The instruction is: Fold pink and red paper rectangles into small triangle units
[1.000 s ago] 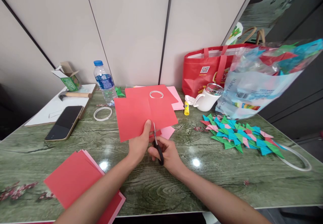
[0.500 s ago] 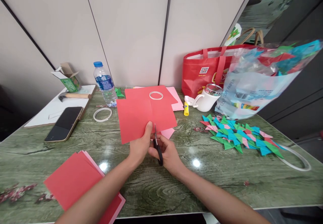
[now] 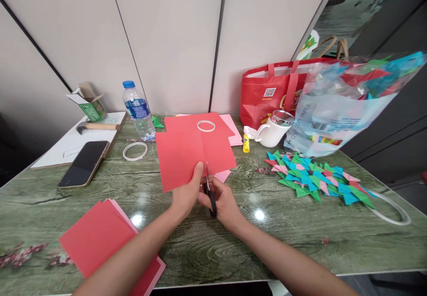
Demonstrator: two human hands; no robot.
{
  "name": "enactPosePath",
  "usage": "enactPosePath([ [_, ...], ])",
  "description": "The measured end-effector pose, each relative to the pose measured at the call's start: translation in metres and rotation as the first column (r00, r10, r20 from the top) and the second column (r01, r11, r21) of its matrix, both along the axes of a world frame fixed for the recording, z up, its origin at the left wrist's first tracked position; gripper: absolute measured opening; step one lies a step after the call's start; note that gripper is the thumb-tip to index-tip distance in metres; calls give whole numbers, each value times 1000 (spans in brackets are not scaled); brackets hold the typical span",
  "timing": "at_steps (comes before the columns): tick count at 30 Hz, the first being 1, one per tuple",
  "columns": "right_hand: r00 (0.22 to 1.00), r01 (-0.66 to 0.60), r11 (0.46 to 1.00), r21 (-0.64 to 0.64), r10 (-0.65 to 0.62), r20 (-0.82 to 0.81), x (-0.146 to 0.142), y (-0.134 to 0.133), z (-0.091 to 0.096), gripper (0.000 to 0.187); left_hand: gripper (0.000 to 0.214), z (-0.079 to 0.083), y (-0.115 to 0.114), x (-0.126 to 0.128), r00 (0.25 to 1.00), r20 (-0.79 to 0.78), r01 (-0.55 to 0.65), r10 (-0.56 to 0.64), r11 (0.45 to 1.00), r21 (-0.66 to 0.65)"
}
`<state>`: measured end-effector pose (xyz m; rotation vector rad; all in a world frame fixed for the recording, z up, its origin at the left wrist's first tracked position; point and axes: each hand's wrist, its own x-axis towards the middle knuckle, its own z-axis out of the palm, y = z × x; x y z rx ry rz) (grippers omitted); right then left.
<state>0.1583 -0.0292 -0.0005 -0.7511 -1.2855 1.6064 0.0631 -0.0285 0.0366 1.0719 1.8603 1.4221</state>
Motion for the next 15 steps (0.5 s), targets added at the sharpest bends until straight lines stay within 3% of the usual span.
enactPosePath([
  [15, 1000, 0, 1000, -19, 0, -10, 0, -1, 1, 31, 29, -1, 2, -1, 999, 33, -8, 9, 1000, -11],
])
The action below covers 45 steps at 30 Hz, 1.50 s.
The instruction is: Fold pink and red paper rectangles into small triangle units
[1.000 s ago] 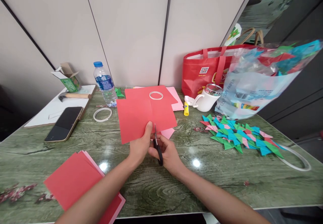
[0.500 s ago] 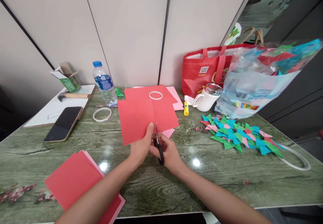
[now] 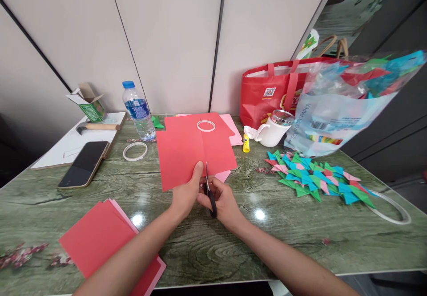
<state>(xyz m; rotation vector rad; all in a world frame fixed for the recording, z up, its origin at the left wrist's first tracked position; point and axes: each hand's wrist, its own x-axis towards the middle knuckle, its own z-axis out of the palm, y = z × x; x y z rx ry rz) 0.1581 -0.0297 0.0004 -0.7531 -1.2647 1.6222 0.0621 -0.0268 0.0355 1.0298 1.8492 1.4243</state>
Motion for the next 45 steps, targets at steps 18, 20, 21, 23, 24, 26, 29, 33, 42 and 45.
enactPosePath([
  [18, 1000, 10, 1000, -17, -10, 8, -1, 0, -1, 29, 30, -5, -1, 0, 1000, 28, -2, 2, 1000, 18],
  [20, 1000, 17, 1000, -15, -17, 12, -1, -1, -1, 29, 29, -4, -1, 0, 999, 32, 5, -5, 1000, 12],
  [21, 1000, 23, 1000, -13, -23, 14, -1, -1, -1, 29, 29, -3, -1, 0, 999, 34, 7, -7, 1000, 8],
  [23, 999, 32, 999, -12, -32, 20, -1, -1, -1, 28, 29, -3, -2, 0, 999, 36, 10, -10, 1000, 2],
  [24, 999, 36, 999, -14, -36, 23, -2, 0, -2, 28, 29, -3, -2, 1, 999, 34, 8, -8, 1000, 6],
  [26, 999, 41, 999, -21, -40, 25, -2, 0, -3, 29, 29, -3, -2, 1, 1000, 29, 6, -7, 1000, 18],
  [29, 999, 40, 999, -31, -39, 25, -2, -1, -5, 29, 29, -1, -3, 1, 999, 37, 11, -11, 1000, 8],
  [33, 998, 47, 998, -43, -46, 31, -2, -1, -5, 27, 28, 2, -4, 2, 999, 43, 13, -12, 1000, -25],
  [42, 995, 96, 995, -24, -95, 17, 0, 1, -11, 33, 28, -8, -3, 7, 996, 87, -6, 1, 998, 57],
  [45, 993, 117, 993, -10, -117, 5, 0, 2, -12, 37, 26, -7, -4, 9, 995, 92, 26, -31, 998, 58],
])
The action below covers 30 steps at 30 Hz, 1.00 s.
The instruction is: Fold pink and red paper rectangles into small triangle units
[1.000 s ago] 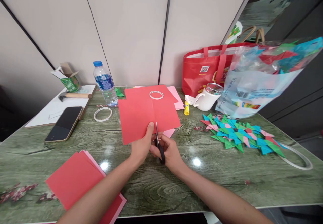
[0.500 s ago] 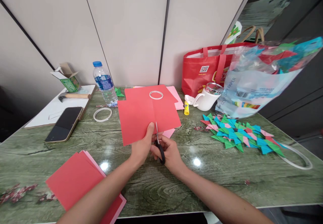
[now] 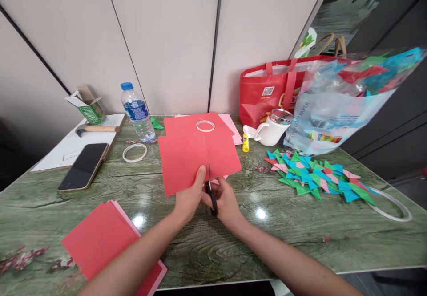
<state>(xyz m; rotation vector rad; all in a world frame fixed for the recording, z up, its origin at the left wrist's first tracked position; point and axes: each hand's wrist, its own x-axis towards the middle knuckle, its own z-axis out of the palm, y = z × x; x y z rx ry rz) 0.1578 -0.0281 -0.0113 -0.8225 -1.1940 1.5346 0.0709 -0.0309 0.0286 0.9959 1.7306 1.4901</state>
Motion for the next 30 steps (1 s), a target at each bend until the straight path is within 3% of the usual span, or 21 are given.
enactPosePath([
  [23, 1000, -1, 1000, 25, 1, -5, 0, -1, -3, 32, 38, -6, -2, 0, 1000, 6, -22, 22, 1000, 11],
  [30, 1000, 9, 1000, 16, -9, 20, -1, -1, -4, 32, 29, 0, -3, 0, 1000, 9, 6, -5, 1000, -25],
])
